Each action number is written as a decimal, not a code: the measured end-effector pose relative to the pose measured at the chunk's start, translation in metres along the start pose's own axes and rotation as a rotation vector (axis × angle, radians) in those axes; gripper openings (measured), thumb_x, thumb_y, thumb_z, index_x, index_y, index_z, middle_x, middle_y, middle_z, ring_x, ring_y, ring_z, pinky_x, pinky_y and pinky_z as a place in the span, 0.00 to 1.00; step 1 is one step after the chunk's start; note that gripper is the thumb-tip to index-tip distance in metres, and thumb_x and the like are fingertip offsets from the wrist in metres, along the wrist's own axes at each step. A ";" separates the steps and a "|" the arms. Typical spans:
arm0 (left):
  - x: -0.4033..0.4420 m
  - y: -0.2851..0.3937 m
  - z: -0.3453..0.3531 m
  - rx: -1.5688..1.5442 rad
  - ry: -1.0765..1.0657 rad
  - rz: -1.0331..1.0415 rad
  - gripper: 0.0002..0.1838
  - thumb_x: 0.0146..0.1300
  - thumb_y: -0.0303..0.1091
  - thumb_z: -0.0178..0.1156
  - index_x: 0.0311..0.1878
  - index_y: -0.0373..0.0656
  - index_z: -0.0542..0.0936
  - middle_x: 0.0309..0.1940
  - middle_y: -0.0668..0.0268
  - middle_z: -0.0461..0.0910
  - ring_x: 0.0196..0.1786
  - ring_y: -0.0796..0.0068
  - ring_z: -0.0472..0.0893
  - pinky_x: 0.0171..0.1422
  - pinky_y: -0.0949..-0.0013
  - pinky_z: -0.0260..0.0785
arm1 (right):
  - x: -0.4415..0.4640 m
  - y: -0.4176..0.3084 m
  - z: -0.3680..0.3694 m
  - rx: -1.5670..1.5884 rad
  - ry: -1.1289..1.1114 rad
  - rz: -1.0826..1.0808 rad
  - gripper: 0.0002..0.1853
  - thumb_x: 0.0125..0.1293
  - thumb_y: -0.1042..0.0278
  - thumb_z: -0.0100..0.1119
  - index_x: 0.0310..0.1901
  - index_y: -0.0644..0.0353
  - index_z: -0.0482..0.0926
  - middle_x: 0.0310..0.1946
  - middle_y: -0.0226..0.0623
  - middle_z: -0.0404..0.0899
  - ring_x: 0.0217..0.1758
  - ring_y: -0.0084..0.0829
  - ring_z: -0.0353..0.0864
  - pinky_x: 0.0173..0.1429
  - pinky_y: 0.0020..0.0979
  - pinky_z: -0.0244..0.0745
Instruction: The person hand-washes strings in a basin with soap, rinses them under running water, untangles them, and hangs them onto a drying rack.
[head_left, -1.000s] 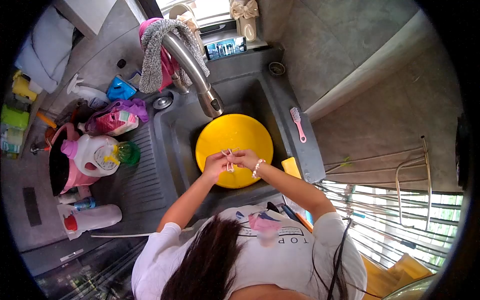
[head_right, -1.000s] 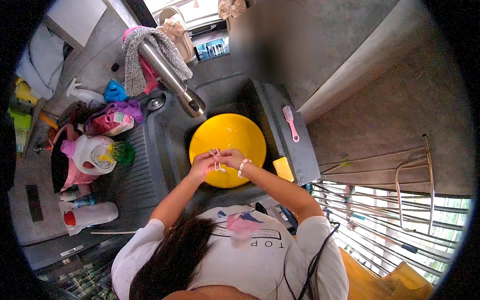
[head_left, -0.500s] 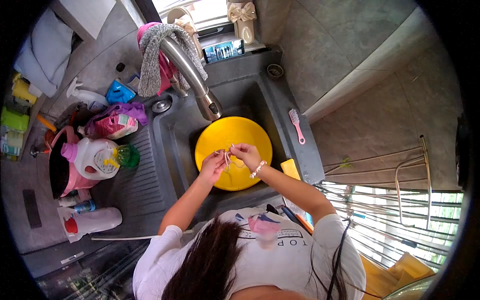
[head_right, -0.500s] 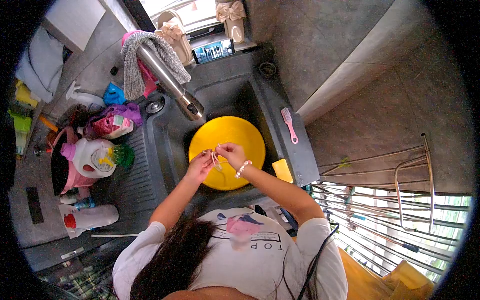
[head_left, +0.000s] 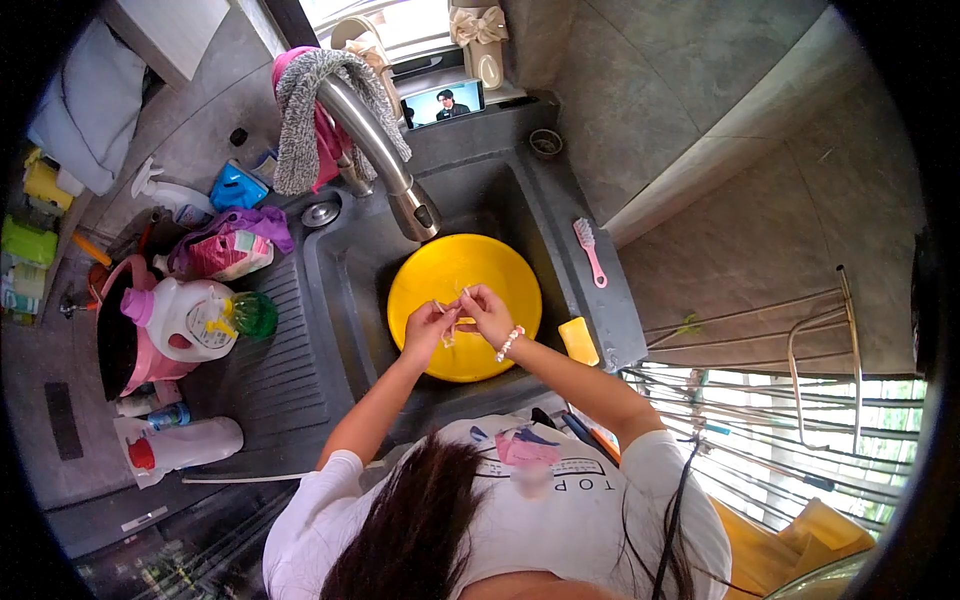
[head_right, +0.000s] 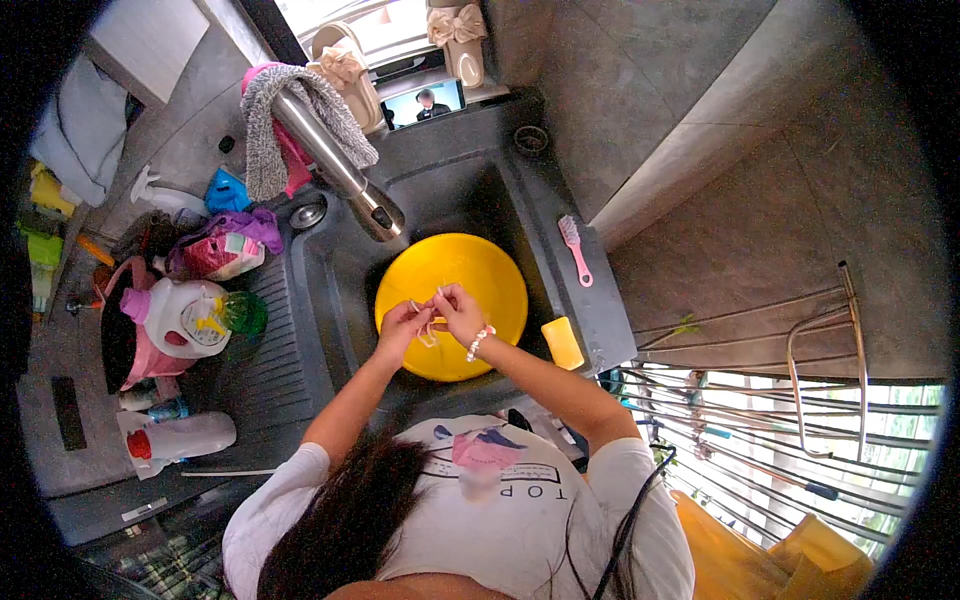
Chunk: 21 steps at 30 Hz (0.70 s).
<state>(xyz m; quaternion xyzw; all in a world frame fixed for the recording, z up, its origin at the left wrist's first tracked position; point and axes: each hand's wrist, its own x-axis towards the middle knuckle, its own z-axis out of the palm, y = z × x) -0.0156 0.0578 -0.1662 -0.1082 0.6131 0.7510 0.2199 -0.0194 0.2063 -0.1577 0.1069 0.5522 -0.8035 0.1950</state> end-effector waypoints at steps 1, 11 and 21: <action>-0.002 0.002 0.002 0.011 0.052 0.039 0.05 0.62 0.30 0.58 0.31 0.40 0.75 0.22 0.70 0.75 0.26 0.82 0.73 0.30 0.75 0.65 | 0.000 0.000 0.001 0.034 -0.006 0.020 0.08 0.70 0.61 0.47 0.41 0.56 0.67 0.37 0.33 0.77 0.39 0.26 0.80 0.39 0.29 0.80; -0.018 0.019 0.005 0.900 0.066 0.170 0.13 0.62 0.39 0.55 0.33 0.37 0.73 0.28 0.51 0.78 0.33 0.51 0.78 0.37 0.58 0.68 | 0.009 0.013 -0.011 -0.305 -0.005 0.057 0.13 0.67 0.57 0.51 0.40 0.59 0.67 0.27 0.33 0.74 0.20 0.22 0.75 0.19 0.23 0.69; -0.010 0.001 -0.004 0.713 -0.042 0.305 0.10 0.60 0.37 0.58 0.36 0.39 0.75 0.28 0.61 0.78 0.32 0.68 0.78 0.34 0.70 0.69 | 0.009 -0.006 -0.008 -0.401 0.068 -0.008 0.14 0.57 0.70 0.57 0.41 0.67 0.69 0.24 0.38 0.75 0.15 0.26 0.74 0.19 0.27 0.70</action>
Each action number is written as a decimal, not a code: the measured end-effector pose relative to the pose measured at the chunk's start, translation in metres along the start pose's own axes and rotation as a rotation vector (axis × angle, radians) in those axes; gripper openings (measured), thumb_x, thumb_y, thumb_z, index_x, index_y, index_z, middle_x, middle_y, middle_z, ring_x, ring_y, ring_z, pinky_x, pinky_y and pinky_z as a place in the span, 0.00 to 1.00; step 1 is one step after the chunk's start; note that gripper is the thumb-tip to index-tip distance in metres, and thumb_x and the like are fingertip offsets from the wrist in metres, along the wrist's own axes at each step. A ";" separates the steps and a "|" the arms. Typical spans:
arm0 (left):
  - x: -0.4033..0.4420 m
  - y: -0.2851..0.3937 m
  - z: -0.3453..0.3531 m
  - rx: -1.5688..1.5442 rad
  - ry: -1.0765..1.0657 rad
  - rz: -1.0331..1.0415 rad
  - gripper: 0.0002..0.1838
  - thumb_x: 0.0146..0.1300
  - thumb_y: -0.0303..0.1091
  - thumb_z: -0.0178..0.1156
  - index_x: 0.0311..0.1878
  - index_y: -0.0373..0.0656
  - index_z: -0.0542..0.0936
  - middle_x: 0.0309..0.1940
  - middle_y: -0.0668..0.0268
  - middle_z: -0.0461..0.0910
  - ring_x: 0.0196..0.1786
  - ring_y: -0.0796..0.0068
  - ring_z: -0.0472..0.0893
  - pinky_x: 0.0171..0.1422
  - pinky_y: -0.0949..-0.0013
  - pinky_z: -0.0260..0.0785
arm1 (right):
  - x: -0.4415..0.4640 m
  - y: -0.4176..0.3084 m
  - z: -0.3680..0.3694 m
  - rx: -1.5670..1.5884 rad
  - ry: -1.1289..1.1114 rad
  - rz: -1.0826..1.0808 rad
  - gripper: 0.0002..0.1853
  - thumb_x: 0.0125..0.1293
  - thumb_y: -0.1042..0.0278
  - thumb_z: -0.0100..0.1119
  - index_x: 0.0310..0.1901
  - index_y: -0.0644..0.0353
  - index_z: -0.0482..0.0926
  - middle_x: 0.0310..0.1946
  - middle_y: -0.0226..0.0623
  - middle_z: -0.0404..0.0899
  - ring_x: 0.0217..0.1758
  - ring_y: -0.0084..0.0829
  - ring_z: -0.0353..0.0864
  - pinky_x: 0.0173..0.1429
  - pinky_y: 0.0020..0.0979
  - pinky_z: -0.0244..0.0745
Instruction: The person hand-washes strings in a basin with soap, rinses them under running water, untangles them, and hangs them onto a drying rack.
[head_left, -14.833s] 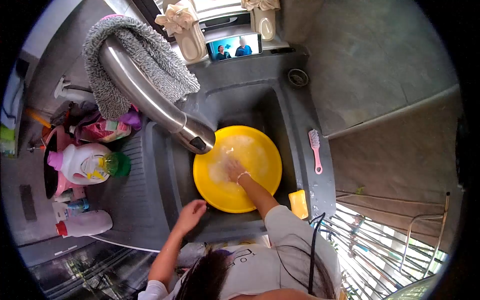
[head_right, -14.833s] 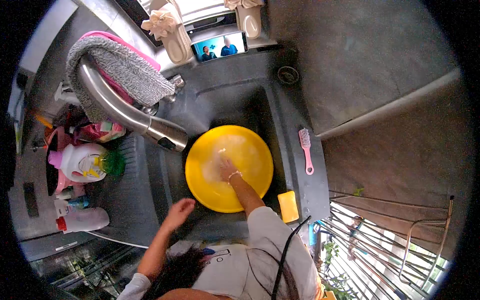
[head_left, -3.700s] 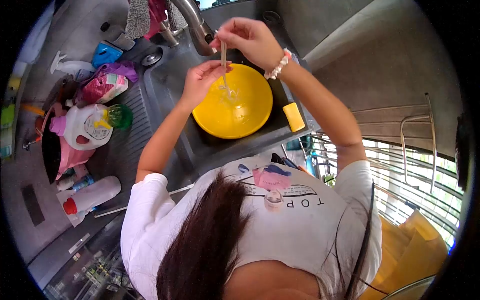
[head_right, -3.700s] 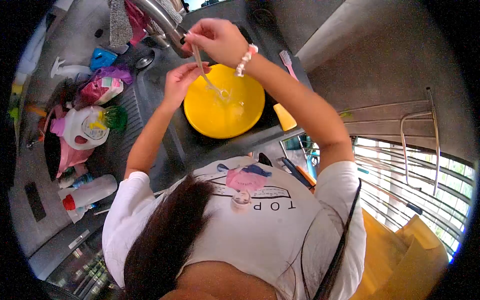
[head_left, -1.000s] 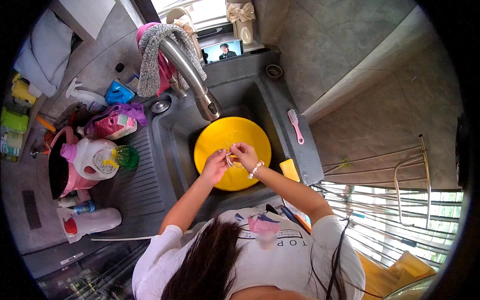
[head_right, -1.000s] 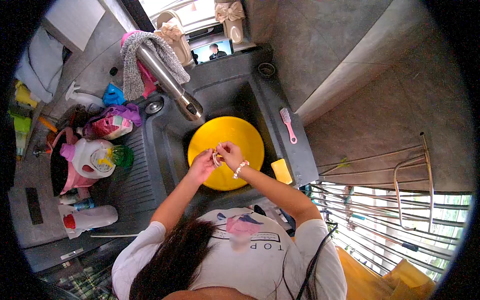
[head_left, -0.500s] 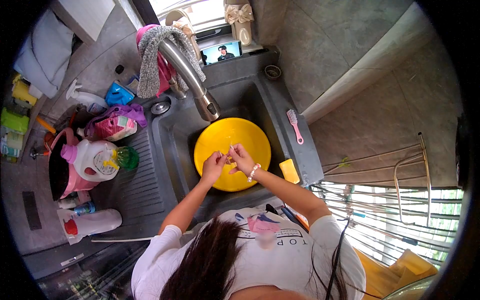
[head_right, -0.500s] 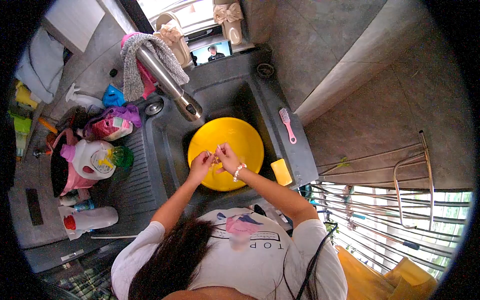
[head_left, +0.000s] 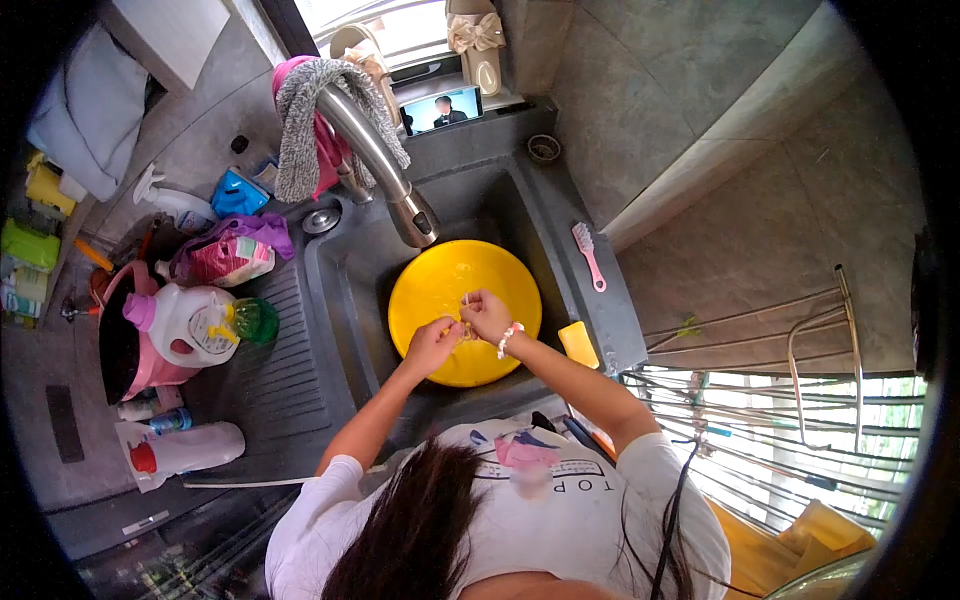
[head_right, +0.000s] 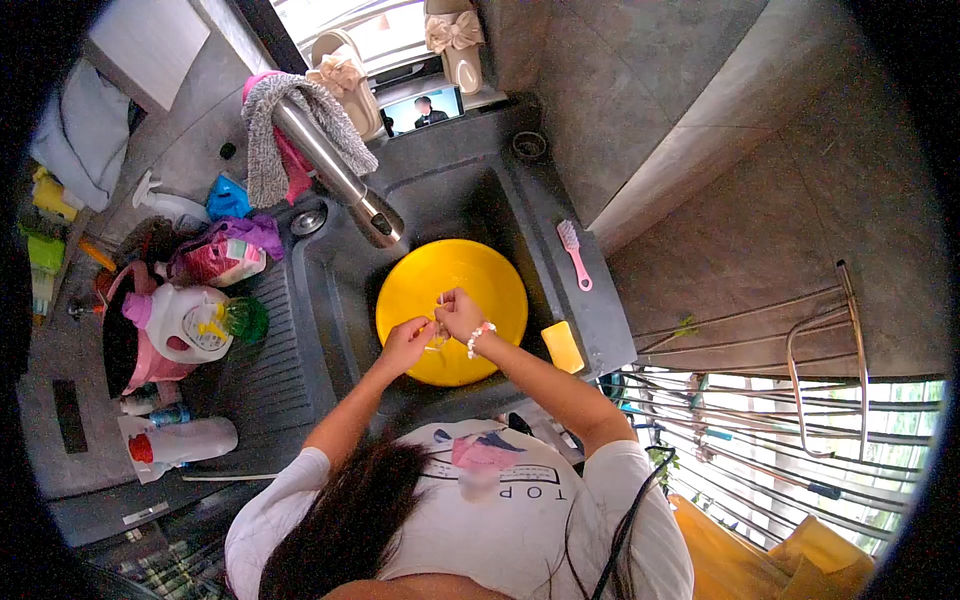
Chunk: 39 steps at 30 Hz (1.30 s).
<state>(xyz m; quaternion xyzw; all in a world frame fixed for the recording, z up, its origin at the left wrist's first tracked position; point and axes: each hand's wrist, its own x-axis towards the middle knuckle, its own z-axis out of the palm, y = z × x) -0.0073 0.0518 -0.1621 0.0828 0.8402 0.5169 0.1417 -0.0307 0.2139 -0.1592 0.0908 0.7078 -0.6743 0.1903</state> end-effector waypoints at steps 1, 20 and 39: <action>0.000 -0.004 -0.001 -0.102 -0.157 -0.081 0.09 0.61 0.37 0.58 0.37 0.40 0.76 0.28 0.62 0.77 0.31 0.73 0.76 0.33 0.73 0.68 | -0.002 -0.008 -0.001 0.018 0.017 -0.036 0.14 0.57 0.69 0.57 0.42 0.67 0.69 0.23 0.37 0.76 0.15 0.24 0.74 0.19 0.25 0.69; 0.010 0.012 -0.041 -0.092 -0.301 0.057 0.13 0.66 0.38 0.53 0.42 0.37 0.78 0.29 0.72 0.77 0.33 0.81 0.74 0.39 0.76 0.67 | -0.014 -0.036 -0.030 -0.821 -0.198 -0.659 0.14 0.60 0.56 0.59 0.33 0.60 0.80 0.27 0.43 0.77 0.33 0.45 0.76 0.45 0.41 0.71; 0.009 -0.033 -0.138 -0.529 0.174 -0.237 0.09 0.58 0.31 0.47 0.24 0.40 0.72 0.19 0.69 0.71 0.23 0.80 0.68 0.29 0.76 0.57 | -0.015 -0.077 -0.093 -0.586 -0.407 -0.281 0.17 0.70 0.56 0.45 0.36 0.60 0.77 0.25 0.38 0.75 0.30 0.32 0.73 0.38 0.31 0.68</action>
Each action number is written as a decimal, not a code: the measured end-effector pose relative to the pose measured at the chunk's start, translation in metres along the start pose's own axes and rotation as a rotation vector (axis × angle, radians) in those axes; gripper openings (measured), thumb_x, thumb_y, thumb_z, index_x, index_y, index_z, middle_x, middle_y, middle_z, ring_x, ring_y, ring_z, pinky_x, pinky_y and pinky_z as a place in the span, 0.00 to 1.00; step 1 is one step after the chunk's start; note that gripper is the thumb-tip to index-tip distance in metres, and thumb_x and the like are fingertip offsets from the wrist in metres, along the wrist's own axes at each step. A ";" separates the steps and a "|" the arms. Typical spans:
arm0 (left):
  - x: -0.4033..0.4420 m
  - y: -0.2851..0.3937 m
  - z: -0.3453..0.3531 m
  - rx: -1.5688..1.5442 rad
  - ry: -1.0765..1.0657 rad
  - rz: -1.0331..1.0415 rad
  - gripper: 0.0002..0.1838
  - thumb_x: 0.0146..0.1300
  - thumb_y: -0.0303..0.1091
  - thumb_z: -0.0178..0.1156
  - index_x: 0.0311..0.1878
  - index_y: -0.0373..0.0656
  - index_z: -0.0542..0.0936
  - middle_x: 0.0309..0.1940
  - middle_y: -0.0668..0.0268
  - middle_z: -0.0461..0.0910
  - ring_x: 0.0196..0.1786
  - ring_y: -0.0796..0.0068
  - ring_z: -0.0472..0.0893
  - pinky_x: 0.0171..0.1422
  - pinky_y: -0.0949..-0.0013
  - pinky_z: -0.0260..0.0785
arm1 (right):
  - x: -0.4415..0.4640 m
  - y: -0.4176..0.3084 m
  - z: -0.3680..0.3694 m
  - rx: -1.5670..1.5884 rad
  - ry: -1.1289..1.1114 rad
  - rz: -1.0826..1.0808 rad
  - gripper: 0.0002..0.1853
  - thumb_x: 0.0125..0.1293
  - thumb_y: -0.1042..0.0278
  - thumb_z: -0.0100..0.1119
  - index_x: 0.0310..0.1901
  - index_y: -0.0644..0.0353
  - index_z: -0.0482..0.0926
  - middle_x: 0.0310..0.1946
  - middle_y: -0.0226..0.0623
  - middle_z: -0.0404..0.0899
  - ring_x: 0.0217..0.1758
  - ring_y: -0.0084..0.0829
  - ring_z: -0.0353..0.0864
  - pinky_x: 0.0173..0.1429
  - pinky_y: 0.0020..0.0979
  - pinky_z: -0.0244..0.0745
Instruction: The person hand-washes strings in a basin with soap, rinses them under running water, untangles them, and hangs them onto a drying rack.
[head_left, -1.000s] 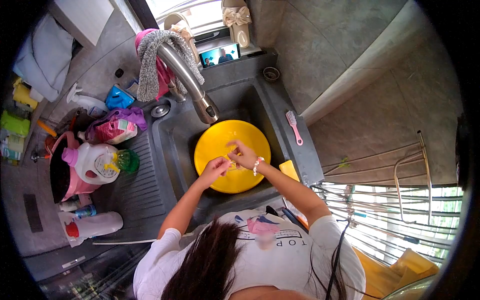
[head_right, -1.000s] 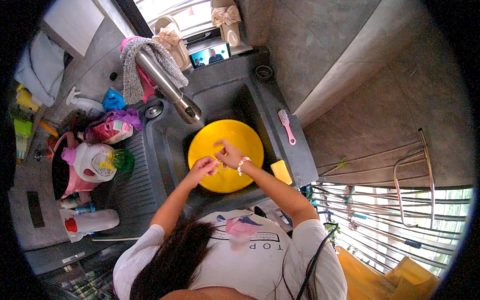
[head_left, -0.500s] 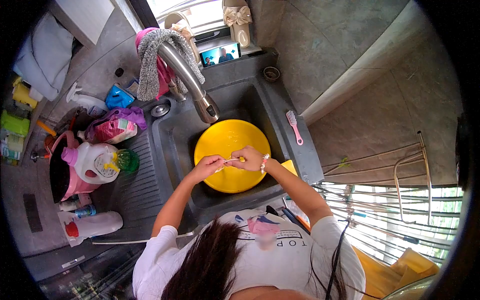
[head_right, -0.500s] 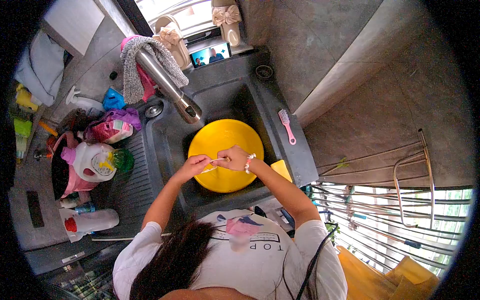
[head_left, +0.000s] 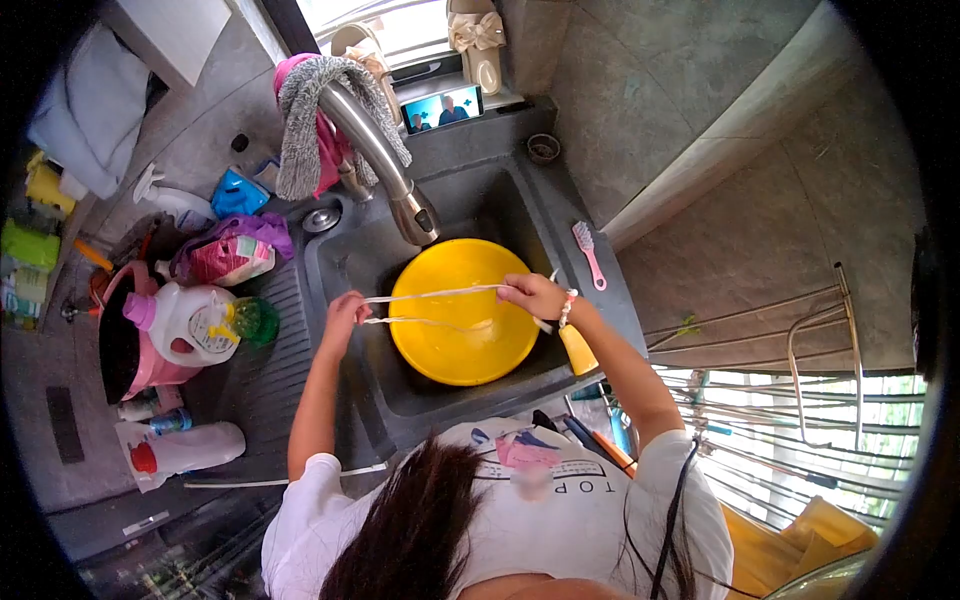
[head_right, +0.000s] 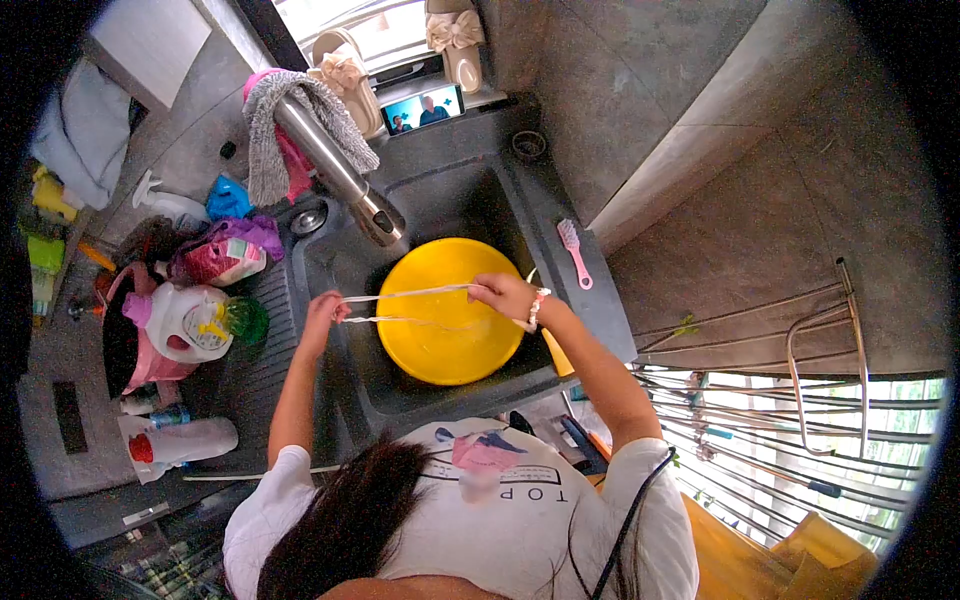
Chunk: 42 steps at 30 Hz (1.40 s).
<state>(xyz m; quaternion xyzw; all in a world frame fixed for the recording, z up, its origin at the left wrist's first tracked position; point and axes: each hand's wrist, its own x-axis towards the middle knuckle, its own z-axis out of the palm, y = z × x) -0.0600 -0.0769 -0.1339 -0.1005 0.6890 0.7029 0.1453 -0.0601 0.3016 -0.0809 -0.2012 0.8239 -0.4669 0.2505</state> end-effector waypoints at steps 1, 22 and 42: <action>0.005 -0.014 -0.004 0.104 0.039 0.030 0.10 0.60 0.31 0.47 0.25 0.40 0.72 0.19 0.69 0.71 0.22 0.80 0.68 0.28 0.76 0.58 | 0.003 -0.001 -0.002 -0.001 -0.023 -0.054 0.16 0.69 0.57 0.45 0.38 0.60 0.78 0.31 0.41 0.78 0.35 0.34 0.76 0.42 0.32 0.70; 0.010 -0.002 0.056 1.036 0.030 0.582 0.21 0.56 0.34 0.60 0.52 0.36 0.72 0.51 0.54 0.74 0.54 0.60 0.74 0.57 0.63 0.66 | -0.014 -0.072 -0.040 -0.391 -0.056 -0.106 0.14 0.68 0.61 0.49 0.42 0.63 0.78 0.32 0.43 0.80 0.33 0.37 0.78 0.38 0.32 0.73; -0.034 0.055 0.125 0.322 -0.458 0.148 0.07 0.61 0.31 0.57 0.39 0.37 0.77 0.28 0.64 0.82 0.28 0.79 0.79 0.34 0.76 0.71 | 0.001 -0.063 0.000 -0.197 -0.012 -0.075 0.14 0.61 0.57 0.58 0.33 0.62 0.79 0.17 0.35 0.80 0.22 0.29 0.81 0.29 0.29 0.74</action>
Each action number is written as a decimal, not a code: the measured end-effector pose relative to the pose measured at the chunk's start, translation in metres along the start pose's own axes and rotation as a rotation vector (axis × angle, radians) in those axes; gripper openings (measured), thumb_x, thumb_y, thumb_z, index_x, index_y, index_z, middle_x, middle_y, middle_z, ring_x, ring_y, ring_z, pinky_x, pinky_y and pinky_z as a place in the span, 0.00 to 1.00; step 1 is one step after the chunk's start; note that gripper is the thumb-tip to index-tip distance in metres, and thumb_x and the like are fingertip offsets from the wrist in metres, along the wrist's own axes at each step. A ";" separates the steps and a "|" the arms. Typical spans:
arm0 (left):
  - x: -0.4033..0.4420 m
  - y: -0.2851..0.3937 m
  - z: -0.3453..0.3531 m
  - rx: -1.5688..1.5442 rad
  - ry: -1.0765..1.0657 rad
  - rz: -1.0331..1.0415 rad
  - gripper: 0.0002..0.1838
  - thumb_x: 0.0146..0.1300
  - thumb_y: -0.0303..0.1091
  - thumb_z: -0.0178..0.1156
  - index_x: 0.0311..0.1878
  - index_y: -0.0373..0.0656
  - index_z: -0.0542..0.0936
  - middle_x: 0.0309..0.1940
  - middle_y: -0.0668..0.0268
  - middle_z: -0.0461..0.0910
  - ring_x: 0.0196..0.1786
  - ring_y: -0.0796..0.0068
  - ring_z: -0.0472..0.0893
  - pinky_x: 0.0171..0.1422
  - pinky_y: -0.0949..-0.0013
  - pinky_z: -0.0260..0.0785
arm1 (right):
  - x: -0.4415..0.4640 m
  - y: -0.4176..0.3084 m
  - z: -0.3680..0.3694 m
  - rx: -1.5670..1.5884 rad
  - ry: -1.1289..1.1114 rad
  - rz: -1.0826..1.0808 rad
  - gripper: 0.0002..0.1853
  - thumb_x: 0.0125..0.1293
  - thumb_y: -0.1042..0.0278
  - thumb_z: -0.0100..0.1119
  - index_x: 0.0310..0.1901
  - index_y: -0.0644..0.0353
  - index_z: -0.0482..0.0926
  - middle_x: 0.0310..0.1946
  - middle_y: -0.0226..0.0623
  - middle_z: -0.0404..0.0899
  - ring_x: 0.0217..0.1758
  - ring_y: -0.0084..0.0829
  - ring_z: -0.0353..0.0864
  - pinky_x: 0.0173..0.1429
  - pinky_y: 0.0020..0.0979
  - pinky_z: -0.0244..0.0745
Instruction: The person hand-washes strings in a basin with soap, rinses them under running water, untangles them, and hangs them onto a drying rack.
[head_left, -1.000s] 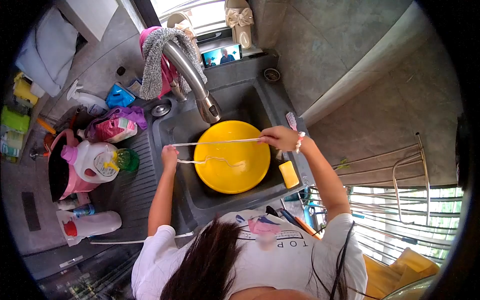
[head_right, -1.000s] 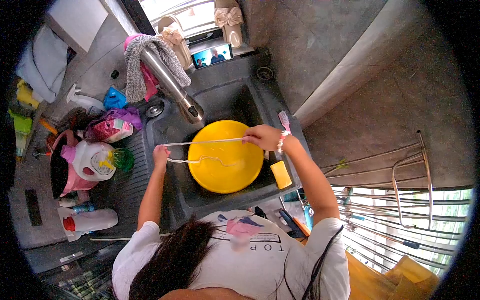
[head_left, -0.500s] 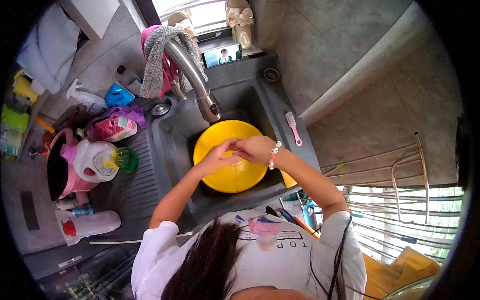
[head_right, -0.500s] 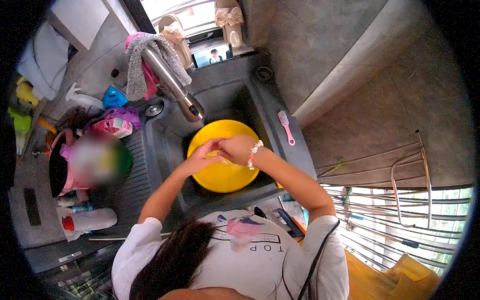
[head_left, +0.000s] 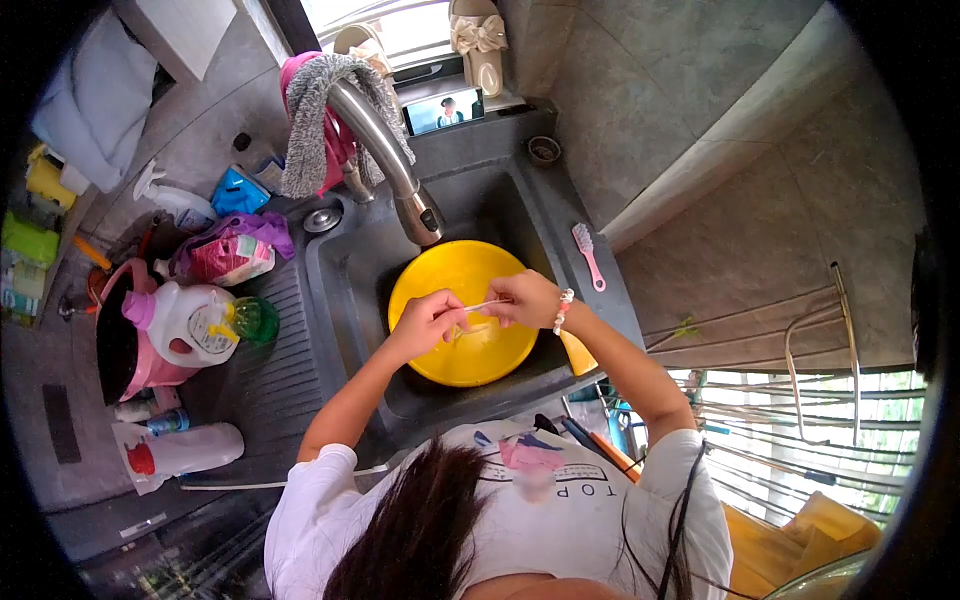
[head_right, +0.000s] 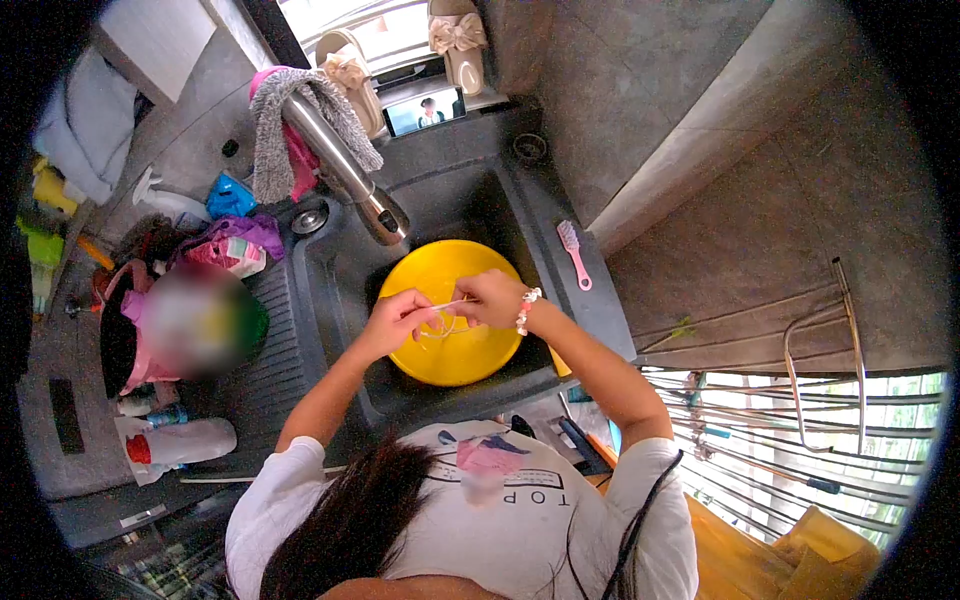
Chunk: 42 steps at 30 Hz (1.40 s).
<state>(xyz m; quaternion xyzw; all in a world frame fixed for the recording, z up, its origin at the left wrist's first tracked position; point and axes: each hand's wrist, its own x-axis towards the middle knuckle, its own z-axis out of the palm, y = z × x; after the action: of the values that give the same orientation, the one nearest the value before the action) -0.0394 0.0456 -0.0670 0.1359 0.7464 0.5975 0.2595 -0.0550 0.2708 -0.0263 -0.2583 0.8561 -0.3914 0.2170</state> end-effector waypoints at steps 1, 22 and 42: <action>-0.001 -0.007 -0.001 -0.052 -0.007 0.048 0.05 0.63 0.29 0.56 0.37 0.37 0.76 0.28 0.64 0.81 0.26 0.81 0.77 0.32 0.78 0.70 | -0.001 0.002 -0.001 0.002 0.001 0.002 0.14 0.61 0.57 0.58 0.33 0.62 0.79 0.17 0.35 0.80 0.22 0.29 0.81 0.29 0.29 0.74; -0.007 -0.033 0.012 -0.375 -0.205 -0.001 0.09 0.65 0.30 0.54 0.46 0.38 0.70 0.31 0.68 0.75 0.32 0.82 0.75 0.37 0.77 0.68 | 0.009 -0.005 0.031 -0.094 -0.070 -0.179 0.09 0.57 0.62 0.59 0.34 0.57 0.81 0.25 0.44 0.80 0.28 0.45 0.80 0.35 0.40 0.73; -0.013 -0.045 0.003 0.179 0.159 0.059 0.07 0.63 0.31 0.56 0.36 0.36 0.77 0.24 0.62 0.78 0.30 0.73 0.79 0.37 0.72 0.70 | -0.004 0.024 -0.007 0.293 -0.003 -0.007 0.10 0.62 0.67 0.54 0.40 0.64 0.78 0.28 0.37 0.82 0.26 0.29 0.82 0.35 0.30 0.76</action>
<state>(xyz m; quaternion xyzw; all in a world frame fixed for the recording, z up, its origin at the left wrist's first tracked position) -0.0222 0.0298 -0.1078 0.1325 0.8108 0.5447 0.1685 -0.0627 0.2913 -0.0402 -0.2274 0.7887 -0.5123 0.2524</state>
